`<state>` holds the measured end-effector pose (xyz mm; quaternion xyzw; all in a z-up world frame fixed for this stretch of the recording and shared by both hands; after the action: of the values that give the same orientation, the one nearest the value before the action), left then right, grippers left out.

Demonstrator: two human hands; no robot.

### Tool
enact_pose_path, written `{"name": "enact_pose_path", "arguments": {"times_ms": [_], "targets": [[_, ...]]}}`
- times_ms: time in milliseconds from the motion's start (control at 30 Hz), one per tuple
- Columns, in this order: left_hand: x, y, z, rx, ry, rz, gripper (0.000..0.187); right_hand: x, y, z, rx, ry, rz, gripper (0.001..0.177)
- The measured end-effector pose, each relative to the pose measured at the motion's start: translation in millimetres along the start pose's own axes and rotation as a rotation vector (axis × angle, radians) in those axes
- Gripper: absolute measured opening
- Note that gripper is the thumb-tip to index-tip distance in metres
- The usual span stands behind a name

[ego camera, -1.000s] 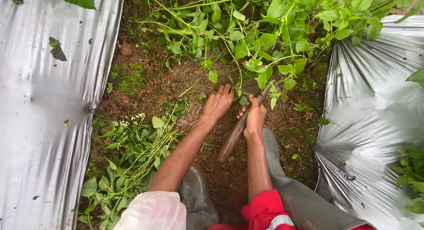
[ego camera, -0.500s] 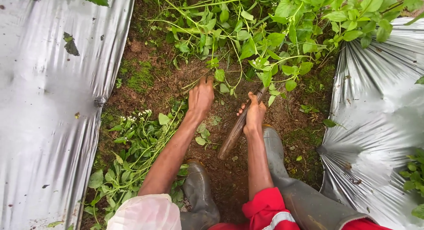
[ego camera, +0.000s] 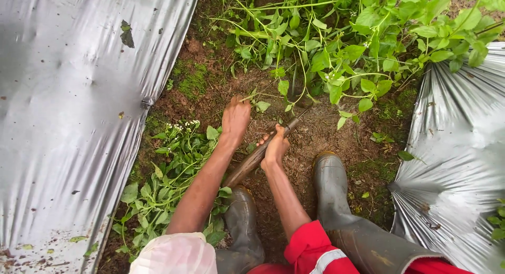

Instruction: Using a hand sickle to cut weeds and gathering them by hand from a garden bed with plastic mulch.

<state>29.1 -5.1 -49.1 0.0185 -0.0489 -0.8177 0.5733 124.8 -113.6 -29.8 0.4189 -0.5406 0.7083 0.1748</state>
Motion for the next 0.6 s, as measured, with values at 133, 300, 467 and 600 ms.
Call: {"name": "enact_pose_path", "arguments": {"times_ms": [133,300,467,600], "targets": [[11.4,-4.4,7.2,-0.052,0.011,-0.099,0.024,25.1,5.5,1.6,0.038,0.023,0.022,0.028],[19.4,-34.8,18.0,0.074,-0.069,0.097,0.026,62.0,28.7,-0.4,0.17,-0.023,-0.02,0.023],[20.5,-56.5,-5.7,0.079,-0.033,0.179,0.021,93.2,28.0,-7.3,0.194,-0.063,-0.073,0.023],[29.5,-31.7,85.1,0.054,0.007,0.126,0.022,65.2,21.0,-14.7,0.092,-0.077,0.042,0.022]]}}
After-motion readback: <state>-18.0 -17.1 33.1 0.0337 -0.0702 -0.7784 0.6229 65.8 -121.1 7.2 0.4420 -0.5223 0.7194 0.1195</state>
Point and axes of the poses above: each hand's wrist, its own x-axis away from the middle knuckle, its own z-axis out of the back of the hand, y = z × x, the point moved 2 cm from there along -x, towards the middle knuckle, and after that the axes turned 12 degrees about y, right-handed, at the moved point
